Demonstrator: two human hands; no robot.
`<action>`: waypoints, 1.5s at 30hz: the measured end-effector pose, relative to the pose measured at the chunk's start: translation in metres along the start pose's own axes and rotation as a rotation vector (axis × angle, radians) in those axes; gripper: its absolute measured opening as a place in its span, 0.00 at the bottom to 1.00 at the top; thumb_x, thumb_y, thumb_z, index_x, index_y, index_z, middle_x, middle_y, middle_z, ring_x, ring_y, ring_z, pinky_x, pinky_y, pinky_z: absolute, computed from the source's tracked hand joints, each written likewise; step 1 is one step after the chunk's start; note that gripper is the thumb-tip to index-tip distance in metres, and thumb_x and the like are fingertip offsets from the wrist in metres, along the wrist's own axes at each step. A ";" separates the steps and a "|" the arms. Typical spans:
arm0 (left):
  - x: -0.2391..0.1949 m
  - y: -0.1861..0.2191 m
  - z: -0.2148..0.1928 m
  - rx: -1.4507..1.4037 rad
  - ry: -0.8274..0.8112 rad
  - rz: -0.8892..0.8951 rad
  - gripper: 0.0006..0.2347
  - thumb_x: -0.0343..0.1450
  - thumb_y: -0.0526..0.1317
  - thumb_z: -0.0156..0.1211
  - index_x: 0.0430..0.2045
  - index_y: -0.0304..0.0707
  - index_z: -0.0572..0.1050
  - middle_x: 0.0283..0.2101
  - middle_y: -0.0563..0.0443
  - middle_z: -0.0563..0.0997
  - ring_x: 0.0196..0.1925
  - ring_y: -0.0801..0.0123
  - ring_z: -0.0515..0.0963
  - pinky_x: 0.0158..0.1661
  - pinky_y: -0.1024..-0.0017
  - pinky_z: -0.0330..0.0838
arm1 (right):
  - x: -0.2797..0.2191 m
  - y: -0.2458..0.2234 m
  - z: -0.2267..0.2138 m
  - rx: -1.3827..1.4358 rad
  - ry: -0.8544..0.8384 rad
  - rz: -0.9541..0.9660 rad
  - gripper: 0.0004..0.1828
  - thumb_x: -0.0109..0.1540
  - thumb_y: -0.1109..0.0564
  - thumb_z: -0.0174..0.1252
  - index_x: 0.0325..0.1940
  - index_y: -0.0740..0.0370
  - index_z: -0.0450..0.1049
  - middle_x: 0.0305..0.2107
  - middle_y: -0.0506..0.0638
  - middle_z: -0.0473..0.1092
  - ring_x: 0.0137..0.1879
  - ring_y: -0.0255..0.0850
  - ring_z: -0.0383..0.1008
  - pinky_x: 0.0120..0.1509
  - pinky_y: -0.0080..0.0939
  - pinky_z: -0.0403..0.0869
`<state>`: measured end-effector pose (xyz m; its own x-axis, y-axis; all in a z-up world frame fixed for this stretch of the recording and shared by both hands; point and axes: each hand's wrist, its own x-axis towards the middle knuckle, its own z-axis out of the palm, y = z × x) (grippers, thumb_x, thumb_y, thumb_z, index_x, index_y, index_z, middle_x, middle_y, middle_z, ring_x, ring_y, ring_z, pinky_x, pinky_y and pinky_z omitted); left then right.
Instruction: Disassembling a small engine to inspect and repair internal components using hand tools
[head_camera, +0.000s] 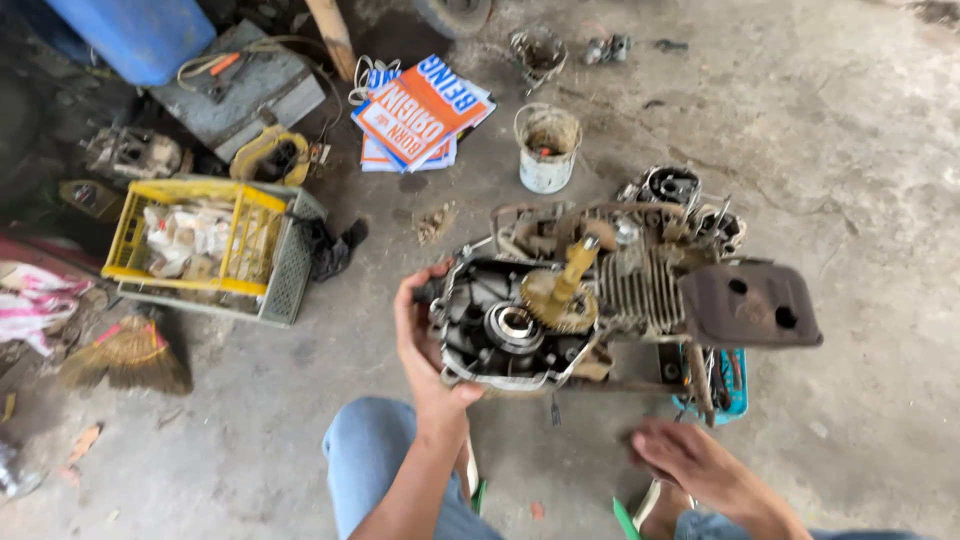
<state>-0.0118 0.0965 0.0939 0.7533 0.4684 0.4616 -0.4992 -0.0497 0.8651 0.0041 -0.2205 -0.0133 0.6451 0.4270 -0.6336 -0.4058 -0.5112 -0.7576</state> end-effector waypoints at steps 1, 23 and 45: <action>-0.003 -0.001 -0.002 -0.047 -0.013 -0.011 0.51 0.54 0.72 0.70 0.64 0.36 0.57 0.65 0.40 0.67 0.68 0.50 0.68 0.70 0.55 0.61 | -0.015 -0.034 0.025 0.278 -0.102 -0.237 0.32 0.60 0.42 0.56 0.55 0.71 0.83 0.25 0.52 0.75 0.22 0.35 0.62 0.23 0.35 0.59; -0.012 -0.010 -0.037 -0.148 -0.328 -0.066 0.59 0.54 0.57 0.73 0.75 0.48 0.33 0.78 0.29 0.43 0.81 0.39 0.43 0.79 0.48 0.32 | 0.037 -0.061 0.046 1.020 -0.131 -0.506 0.11 0.64 0.60 0.61 0.29 0.68 0.74 0.18 0.47 0.63 0.25 0.34 0.57 0.32 0.37 0.63; -0.021 -0.081 -0.062 -0.131 -0.064 -0.464 0.07 0.63 0.29 0.75 0.30 0.24 0.84 0.23 0.45 0.82 0.27 0.79 0.75 0.29 0.78 0.73 | 0.059 -0.057 0.030 0.651 0.169 -0.731 0.08 0.61 0.64 0.64 0.28 0.64 0.73 0.15 0.47 0.64 0.24 0.34 0.65 0.30 0.36 0.68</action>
<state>-0.0132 0.1456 0.0018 0.9320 0.3593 0.0481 -0.1513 0.2648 0.9524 0.0456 -0.1437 -0.0118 0.9416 0.3362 0.0163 -0.1150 0.3667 -0.9232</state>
